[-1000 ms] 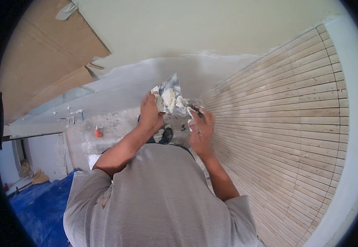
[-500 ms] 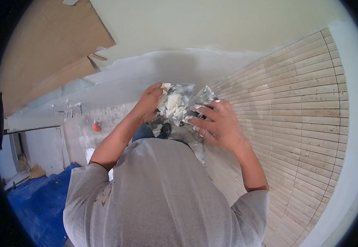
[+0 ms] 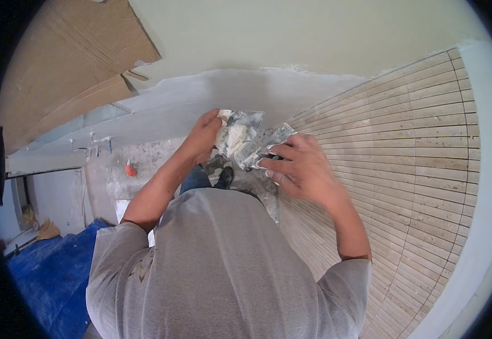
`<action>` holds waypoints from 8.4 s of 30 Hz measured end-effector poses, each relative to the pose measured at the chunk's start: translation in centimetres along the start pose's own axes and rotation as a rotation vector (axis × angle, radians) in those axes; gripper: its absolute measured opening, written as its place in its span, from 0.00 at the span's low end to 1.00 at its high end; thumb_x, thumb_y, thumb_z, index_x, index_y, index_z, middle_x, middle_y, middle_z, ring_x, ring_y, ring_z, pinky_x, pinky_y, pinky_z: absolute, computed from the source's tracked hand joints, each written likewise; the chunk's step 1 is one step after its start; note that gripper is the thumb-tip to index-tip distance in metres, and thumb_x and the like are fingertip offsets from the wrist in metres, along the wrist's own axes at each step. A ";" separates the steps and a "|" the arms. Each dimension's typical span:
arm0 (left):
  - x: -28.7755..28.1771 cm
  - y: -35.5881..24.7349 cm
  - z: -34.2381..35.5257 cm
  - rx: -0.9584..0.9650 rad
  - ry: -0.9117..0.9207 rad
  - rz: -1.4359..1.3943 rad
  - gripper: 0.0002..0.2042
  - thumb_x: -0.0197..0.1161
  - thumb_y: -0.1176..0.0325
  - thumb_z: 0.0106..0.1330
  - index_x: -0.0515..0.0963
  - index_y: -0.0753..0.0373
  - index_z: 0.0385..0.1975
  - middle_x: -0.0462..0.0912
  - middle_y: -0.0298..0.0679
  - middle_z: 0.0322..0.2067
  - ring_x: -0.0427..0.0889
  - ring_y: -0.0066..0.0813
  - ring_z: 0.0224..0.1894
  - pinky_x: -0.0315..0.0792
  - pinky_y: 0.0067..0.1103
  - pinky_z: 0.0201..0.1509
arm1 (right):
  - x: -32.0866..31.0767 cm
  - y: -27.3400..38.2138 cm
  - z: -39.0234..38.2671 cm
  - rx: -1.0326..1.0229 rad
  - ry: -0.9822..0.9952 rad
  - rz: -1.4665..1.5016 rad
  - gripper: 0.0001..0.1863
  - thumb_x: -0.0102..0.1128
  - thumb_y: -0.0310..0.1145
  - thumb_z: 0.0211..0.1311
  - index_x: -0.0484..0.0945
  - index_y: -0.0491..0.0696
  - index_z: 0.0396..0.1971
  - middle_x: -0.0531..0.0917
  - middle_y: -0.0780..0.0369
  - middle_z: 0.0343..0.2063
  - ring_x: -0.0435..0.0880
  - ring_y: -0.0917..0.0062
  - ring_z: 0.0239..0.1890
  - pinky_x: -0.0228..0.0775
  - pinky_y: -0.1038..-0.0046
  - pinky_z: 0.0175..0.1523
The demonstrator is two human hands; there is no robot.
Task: Applying and smoothing joint compound onto a wall corner and adjacent surfaces using putty knives.
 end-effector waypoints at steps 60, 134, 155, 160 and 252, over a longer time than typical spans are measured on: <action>-38.7 38.0 17.3 0.040 0.043 0.184 0.10 0.62 0.64 0.59 0.73 0.64 0.28 0.73 0.30 0.23 0.72 0.18 0.25 0.66 0.17 0.28 | 77.6 -49.5 -7.9 0.552 -1.445 1.774 0.20 0.48 0.28 0.67 0.71 0.49 0.58 0.80 0.59 0.52 0.83 0.62 0.50 0.81 0.51 0.44; -45.1 53.3 13.2 -0.108 0.070 -0.352 0.10 0.53 0.59 0.70 0.71 0.60 0.36 0.81 0.39 0.35 0.84 0.33 0.36 0.81 0.27 0.41 | 61.3 -49.1 -4.9 1.092 -1.414 1.086 0.15 0.46 0.23 0.64 0.77 0.42 0.47 0.84 0.58 0.39 0.86 0.68 0.37 0.84 0.69 0.30; -45.0 52.4 12.7 -0.112 0.067 -0.254 0.11 0.52 0.64 0.68 0.76 0.64 0.42 0.82 0.38 0.36 0.84 0.27 0.35 0.80 0.23 0.39 | 51.6 -51.0 -4.6 1.002 -1.149 1.000 0.13 0.41 0.28 0.72 0.72 0.39 0.47 0.80 0.56 0.41 0.84 0.67 0.39 0.88 0.72 0.39; -45.1 52.9 12.8 -0.116 0.048 -0.325 0.11 0.52 0.65 0.68 0.76 0.65 0.41 0.82 0.39 0.36 0.84 0.28 0.35 0.80 0.24 0.40 | 49.3 -46.5 -4.7 1.049 -1.116 0.950 0.14 0.39 0.26 0.72 0.72 0.37 0.48 0.81 0.55 0.42 0.84 0.68 0.39 0.87 0.72 0.41; -39.3 48.8 13.5 0.214 -0.118 -0.238 0.16 0.42 0.65 0.76 0.68 0.66 0.57 0.79 0.41 0.48 0.83 0.35 0.49 0.79 0.31 0.53 | 56.0 -45.6 -5.7 1.131 -1.479 -0.424 0.23 0.51 0.22 0.60 0.71 0.37 0.57 0.75 0.49 0.43 0.77 0.51 0.46 0.70 0.55 0.51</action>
Point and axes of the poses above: each hand's wrist, its own z-axis towards the middle knuckle, its own x-axis out of the palm, y = z × x, the point moved 7 cm from there along z, towards the middle knuckle
